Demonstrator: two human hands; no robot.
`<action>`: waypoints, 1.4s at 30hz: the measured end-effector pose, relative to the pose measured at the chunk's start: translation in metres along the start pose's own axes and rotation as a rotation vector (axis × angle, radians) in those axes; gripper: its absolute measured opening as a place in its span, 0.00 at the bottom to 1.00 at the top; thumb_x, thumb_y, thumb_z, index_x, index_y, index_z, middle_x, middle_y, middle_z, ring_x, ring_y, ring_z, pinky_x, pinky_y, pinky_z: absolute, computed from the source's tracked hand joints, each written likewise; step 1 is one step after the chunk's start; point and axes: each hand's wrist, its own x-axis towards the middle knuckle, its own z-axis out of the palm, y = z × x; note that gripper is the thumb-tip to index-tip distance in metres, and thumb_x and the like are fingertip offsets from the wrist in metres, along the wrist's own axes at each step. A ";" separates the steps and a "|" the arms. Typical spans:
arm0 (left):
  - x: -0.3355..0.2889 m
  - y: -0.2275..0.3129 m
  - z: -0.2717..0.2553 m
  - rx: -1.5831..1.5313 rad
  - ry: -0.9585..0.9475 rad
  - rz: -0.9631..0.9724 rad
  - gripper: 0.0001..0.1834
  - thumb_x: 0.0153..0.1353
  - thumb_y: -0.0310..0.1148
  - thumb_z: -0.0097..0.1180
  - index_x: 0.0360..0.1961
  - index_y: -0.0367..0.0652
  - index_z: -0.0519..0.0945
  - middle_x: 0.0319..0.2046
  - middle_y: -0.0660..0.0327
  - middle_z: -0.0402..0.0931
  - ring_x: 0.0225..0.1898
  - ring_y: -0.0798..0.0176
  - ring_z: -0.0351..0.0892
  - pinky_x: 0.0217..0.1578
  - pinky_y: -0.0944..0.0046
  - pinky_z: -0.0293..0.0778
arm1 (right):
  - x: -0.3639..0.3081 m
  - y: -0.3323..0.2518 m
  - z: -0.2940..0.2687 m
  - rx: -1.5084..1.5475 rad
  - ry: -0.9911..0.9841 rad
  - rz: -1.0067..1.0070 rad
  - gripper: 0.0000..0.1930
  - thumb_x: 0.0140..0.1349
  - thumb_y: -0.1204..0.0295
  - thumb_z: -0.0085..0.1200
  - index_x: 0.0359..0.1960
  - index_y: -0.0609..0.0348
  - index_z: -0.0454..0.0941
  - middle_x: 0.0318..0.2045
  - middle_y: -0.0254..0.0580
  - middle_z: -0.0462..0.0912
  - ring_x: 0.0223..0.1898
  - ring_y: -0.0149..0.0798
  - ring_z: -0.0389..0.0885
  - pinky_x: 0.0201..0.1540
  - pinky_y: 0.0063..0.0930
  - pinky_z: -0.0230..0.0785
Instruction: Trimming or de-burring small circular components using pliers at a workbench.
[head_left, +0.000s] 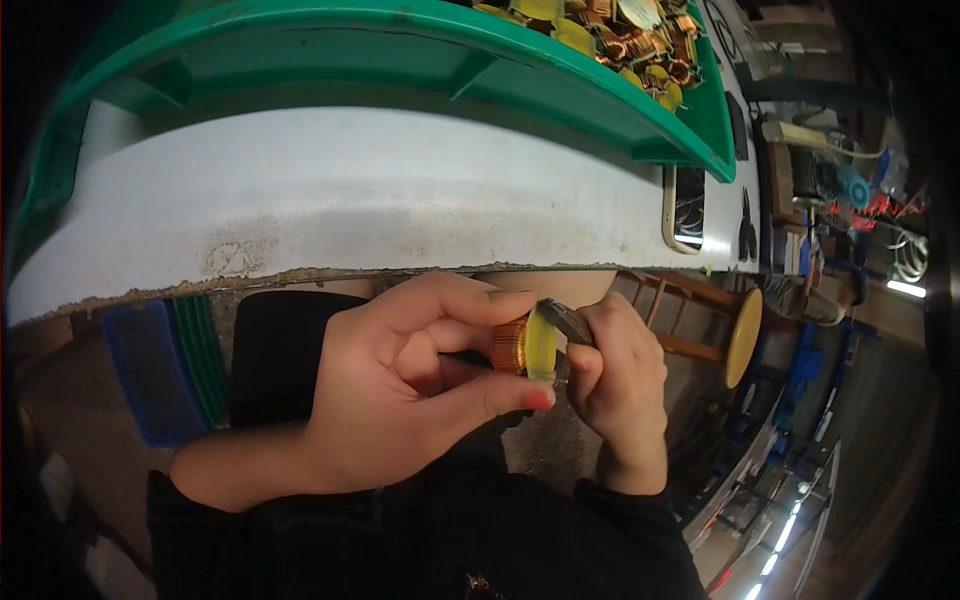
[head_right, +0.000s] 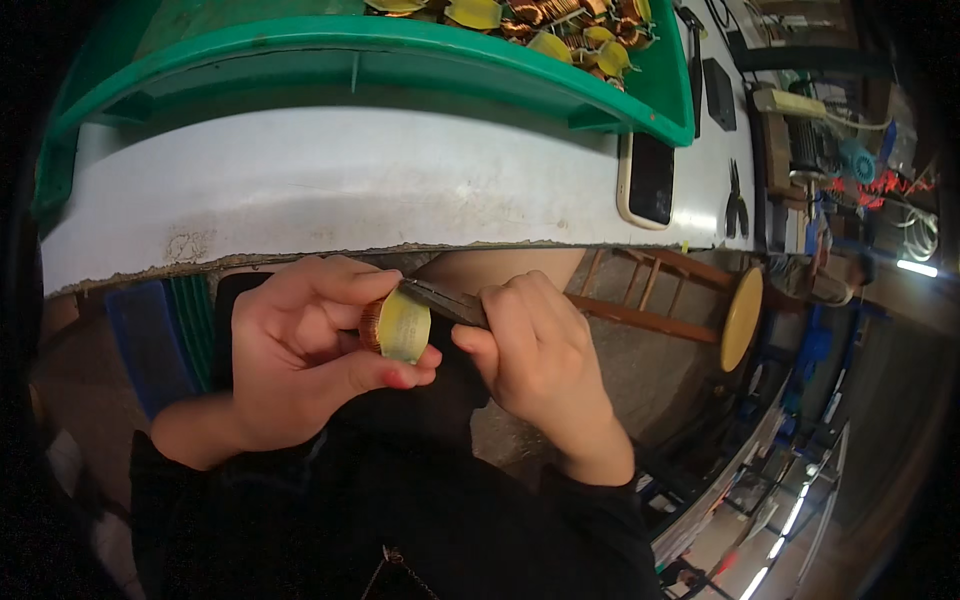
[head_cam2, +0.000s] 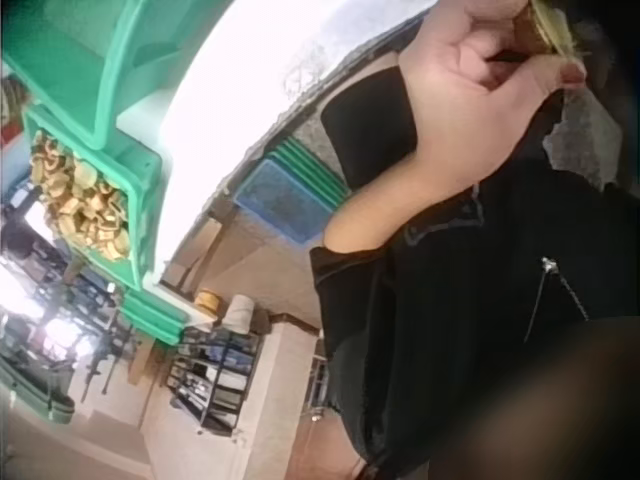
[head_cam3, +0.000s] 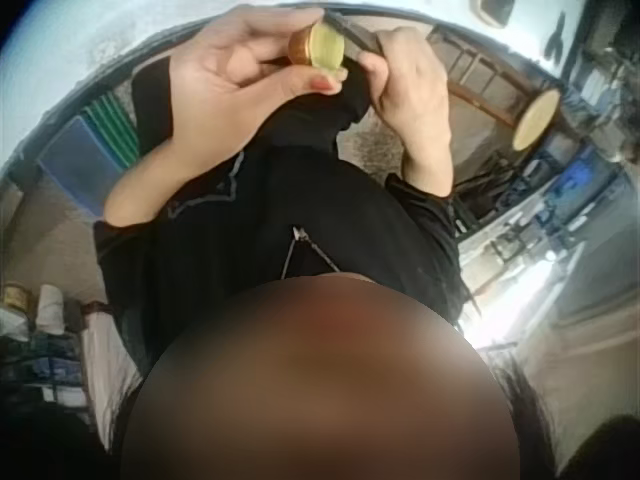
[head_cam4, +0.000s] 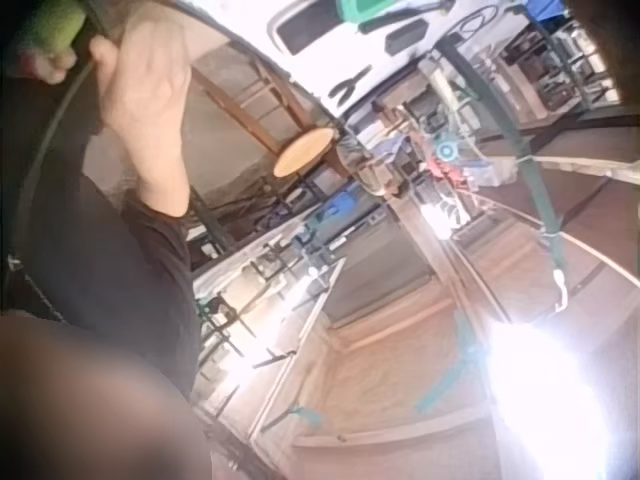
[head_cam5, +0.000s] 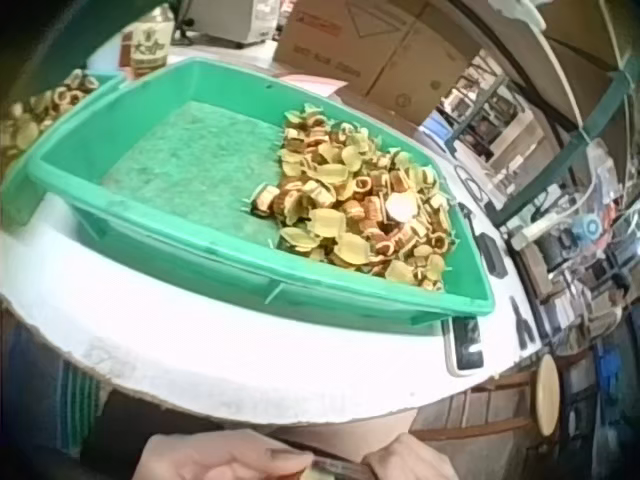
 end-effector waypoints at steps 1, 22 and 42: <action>0.000 -0.002 -0.001 -0.012 0.007 0.016 0.24 0.48 0.11 0.57 0.49 0.30 0.68 0.44 0.47 0.71 0.37 0.55 0.79 0.41 0.61 0.80 | 0.000 -0.001 0.003 -0.008 -0.012 -0.015 0.12 0.59 0.65 0.53 0.30 0.63 0.70 0.22 0.41 0.67 0.22 0.40 0.64 0.26 0.28 0.61; 0.009 0.001 -0.010 -0.049 0.019 -0.031 0.21 0.42 0.10 0.62 0.39 0.32 0.72 0.42 0.48 0.73 0.37 0.60 0.78 0.41 0.68 0.79 | -0.013 -0.010 0.026 0.239 0.143 0.248 0.13 0.65 0.65 0.42 0.34 0.64 0.71 0.25 0.42 0.71 0.26 0.37 0.67 0.30 0.24 0.62; 0.008 -0.014 -0.011 -0.037 0.002 0.112 0.22 0.40 0.08 0.62 0.38 0.30 0.72 0.45 0.44 0.73 0.39 0.57 0.78 0.42 0.65 0.80 | -0.024 -0.011 0.030 0.323 0.205 0.378 0.19 0.66 0.58 0.37 0.36 0.63 0.72 0.29 0.42 0.75 0.27 0.31 0.68 0.30 0.20 0.62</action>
